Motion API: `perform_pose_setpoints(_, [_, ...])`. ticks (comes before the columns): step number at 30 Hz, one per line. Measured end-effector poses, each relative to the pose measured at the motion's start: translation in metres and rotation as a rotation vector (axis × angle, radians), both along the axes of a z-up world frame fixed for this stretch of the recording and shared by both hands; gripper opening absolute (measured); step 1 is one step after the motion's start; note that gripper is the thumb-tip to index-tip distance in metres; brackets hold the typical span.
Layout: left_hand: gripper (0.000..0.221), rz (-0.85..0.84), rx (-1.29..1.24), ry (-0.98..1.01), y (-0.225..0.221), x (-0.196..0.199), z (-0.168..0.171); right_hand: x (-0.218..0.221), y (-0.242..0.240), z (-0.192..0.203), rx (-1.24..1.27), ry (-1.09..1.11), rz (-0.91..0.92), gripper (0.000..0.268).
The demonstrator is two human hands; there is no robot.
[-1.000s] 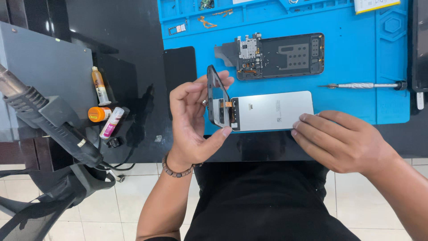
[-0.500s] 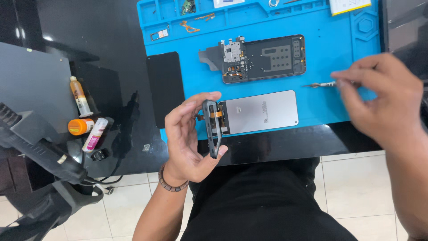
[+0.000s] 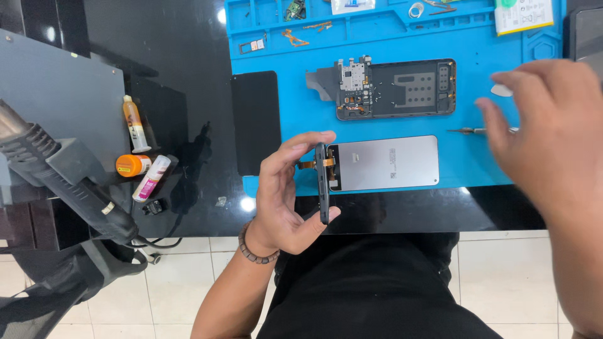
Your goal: The person handles a disassembled smartphone, connecting a ribbon cable to the internal components. They then use a metal prying tool to separate the screen assembly from the phone's frame and remove a small internal part.
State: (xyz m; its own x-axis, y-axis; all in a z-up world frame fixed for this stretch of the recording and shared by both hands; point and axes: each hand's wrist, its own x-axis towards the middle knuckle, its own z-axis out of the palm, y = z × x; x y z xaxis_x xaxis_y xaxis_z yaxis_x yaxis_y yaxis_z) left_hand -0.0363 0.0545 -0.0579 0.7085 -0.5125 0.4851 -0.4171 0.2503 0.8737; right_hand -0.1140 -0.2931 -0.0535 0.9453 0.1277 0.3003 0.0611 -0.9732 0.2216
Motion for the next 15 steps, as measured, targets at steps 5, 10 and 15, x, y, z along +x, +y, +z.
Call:
perform_pose_setpoints(5, [0.062, 0.012, -0.004, -0.004, -0.004, 0.0, 0.001, 0.02, 0.102, 0.021, 0.775, 0.232, 0.303, 0.039])
perform_pose_setpoints(10, [0.06, 0.017, -0.003, 0.02, -0.004, -0.002, 0.004, 0.045, 0.133, 0.01, 0.943, 0.425, 0.471, 0.045])
perform_pose_setpoints(15, [0.06, 0.025, -0.015, 0.006, -0.003, 0.0, 0.002, 0.057, 0.13, 0.0, 0.9, 0.331, 0.506, 0.02])
